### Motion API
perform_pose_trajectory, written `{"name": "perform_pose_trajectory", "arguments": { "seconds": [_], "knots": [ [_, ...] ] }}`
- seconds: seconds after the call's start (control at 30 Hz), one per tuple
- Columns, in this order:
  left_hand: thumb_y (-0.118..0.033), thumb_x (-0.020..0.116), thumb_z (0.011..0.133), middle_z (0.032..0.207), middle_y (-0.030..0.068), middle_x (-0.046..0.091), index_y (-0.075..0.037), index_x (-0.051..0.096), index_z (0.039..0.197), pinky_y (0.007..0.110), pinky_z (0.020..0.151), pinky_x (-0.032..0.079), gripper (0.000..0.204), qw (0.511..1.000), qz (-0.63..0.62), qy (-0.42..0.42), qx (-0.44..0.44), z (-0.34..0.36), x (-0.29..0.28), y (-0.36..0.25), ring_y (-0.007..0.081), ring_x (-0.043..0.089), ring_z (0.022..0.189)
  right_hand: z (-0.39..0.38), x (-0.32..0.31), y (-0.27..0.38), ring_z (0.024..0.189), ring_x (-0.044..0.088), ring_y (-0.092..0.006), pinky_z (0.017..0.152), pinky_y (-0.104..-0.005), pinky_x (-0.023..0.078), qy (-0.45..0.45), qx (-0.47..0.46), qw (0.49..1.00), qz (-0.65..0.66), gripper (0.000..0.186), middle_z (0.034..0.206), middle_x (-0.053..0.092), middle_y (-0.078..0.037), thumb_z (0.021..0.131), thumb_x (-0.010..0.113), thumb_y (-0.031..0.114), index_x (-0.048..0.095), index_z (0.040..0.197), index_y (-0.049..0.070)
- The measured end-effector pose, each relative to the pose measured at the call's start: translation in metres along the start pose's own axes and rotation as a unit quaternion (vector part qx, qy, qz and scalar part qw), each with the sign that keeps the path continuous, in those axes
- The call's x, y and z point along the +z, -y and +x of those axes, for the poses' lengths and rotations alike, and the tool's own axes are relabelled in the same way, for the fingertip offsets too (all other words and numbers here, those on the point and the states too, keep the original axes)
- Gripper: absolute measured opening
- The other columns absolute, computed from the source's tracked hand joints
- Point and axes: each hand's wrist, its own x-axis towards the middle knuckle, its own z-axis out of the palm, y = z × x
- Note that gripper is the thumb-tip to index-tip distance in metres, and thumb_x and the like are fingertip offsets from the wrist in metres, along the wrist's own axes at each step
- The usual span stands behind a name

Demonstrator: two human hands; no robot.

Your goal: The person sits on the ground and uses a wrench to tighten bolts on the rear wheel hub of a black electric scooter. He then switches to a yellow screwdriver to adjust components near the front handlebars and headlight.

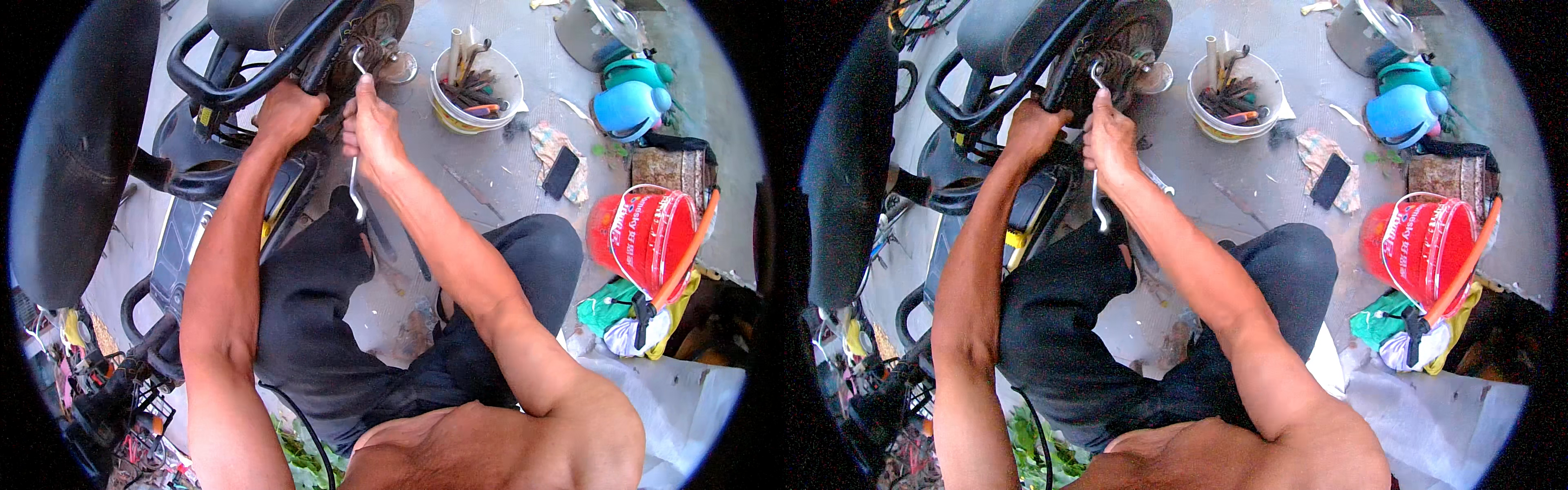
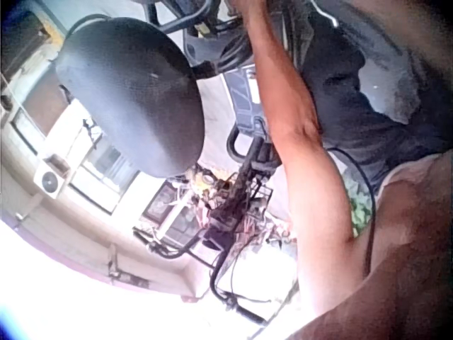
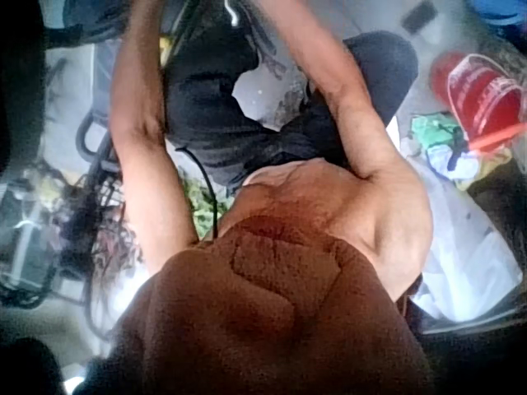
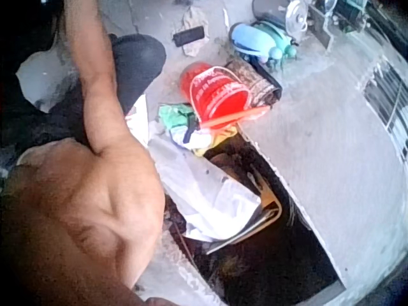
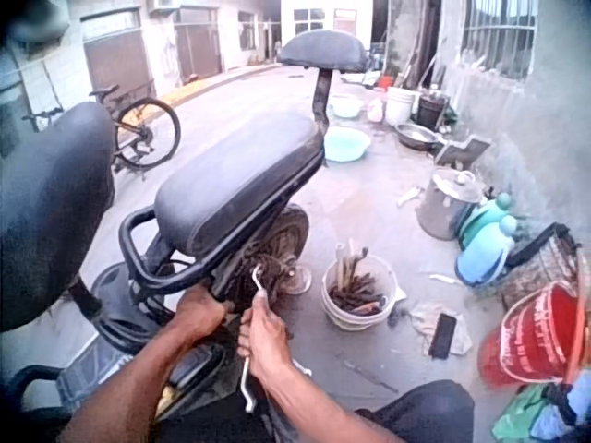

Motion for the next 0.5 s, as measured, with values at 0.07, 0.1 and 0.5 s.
{"name": "perform_pose_trajectory", "arguments": {
  "seconds": [0.07, 0.1, 0.5],
  "knots": [
    [-0.031, 0.071, 0.073, 0.078, 0.0201, 0.069, 0.006, 0.063, 0.096, 0.039, 0.068, 0.055, 0.044, 1.0, 0.017, 0.022, -0.012, 0.0, -0.004, -0.004, 0.0296, 0.071, 0.072, -0.003, 0.002, 0.01, 0.042, 0.028, -0.0073, 0.039, -0.0246, 0.022, 0.026, 0.051, 0.996, 0.071, 0.052, 0.055, 0.028, 0.006, 0.097, 0.044, 0.058, 0.045, 0.075, 0.011],
    [-0.031, 0.071, 0.073, 0.079, 0.0206, 0.069, 0.006, 0.063, 0.096, 0.039, 0.068, 0.055, 0.044, 0.999, 0.026, 0.032, -0.019, 0.001, -0.005, -0.007, 0.0297, 0.071, 0.073, -0.003, 0.0, 0.015, 0.04, 0.03, -0.0078, 0.036, -0.0242, 0.022, 0.049, 0.087, 0.989, 0.106, 0.052, 0.055, 0.031, 0.006, 0.098, 0.043, 0.057, 0.044, 0.074, 0.011],
    [-0.036, 0.066, 0.072, 0.11, 0.0293, 0.065, 0.005, 0.067, 0.107, 0.045, 0.094, 0.048, 0.054, 0.996, 0.009, 0.082, -0.043, -0.005, -0.015, -0.017, 0.0415, 0.062, 0.108, 0.036, -0.066, -0.009, 0.06, 0.049, -0.034, 0.062, -0.0432, 0.044, -0.124, -0.342, 0.853, -0.375, 0.055, 0.068, 0.056, -0.022, 0.095, 0.053, 0.053, 0.06, 0.082, 0.0]
  ]
}}
